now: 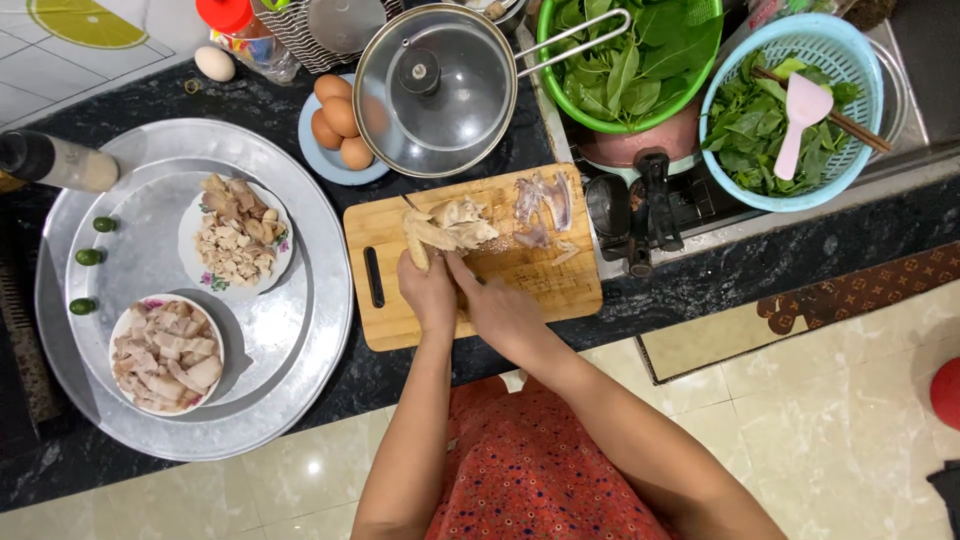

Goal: The person cuts cooked chicken on a wooden cutting board with a knife, separating meat from bones and chopping it into pieces. They transfer the cut meat onto a plate on a large metal tray and set aside bones and skin on the board.

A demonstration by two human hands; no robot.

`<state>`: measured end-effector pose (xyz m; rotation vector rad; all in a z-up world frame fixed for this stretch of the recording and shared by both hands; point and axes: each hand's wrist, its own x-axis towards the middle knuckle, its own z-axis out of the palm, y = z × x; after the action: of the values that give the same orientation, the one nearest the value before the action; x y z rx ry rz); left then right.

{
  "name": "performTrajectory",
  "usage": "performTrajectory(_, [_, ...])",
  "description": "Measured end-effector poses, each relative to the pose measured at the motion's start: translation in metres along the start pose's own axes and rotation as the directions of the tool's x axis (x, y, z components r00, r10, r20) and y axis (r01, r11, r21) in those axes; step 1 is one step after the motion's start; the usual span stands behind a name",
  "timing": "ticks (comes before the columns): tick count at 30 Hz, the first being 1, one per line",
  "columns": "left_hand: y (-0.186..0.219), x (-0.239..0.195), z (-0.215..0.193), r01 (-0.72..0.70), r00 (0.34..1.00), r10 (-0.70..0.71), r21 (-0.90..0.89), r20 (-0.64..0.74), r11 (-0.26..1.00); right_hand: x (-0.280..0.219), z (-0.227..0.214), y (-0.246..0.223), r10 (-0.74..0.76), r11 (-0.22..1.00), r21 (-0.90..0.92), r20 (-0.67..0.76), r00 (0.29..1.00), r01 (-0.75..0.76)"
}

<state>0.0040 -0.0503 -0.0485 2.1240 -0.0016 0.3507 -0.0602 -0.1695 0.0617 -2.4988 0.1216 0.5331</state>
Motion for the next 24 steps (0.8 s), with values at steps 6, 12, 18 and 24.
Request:
performTrajectory(6, [0.044, 0.028, -0.018, 0.620, 0.784, -0.600, -0.258, 0.159, 0.741, -0.006, 0.002, 0.005, -0.056, 0.996, 0.066, -0.015, 0.998, 0.057])
performTrajectory(12, [0.025, 0.001, -0.006, 0.352, 0.934, -0.345, -0.079, 0.090, 0.933, 0.004, 0.008, 0.008, -0.013, 1.000, -0.008, -0.046, 0.999, 0.013])
performTrajectory(18, [0.028, 0.021, -0.011, 0.630, 0.770, -0.599, -0.410, 0.220, 0.659, 0.011, -0.004, 0.006, -0.098, 0.995, -0.008, 0.033, 0.995, 0.098])
performTrajectory(24, [0.021, 0.005, -0.009, 0.711, 0.689, -0.667, -0.442, 0.283, 0.547, -0.030, 0.034, 0.028, -0.202, 0.975, -0.142, -0.228, 0.952, 0.173])
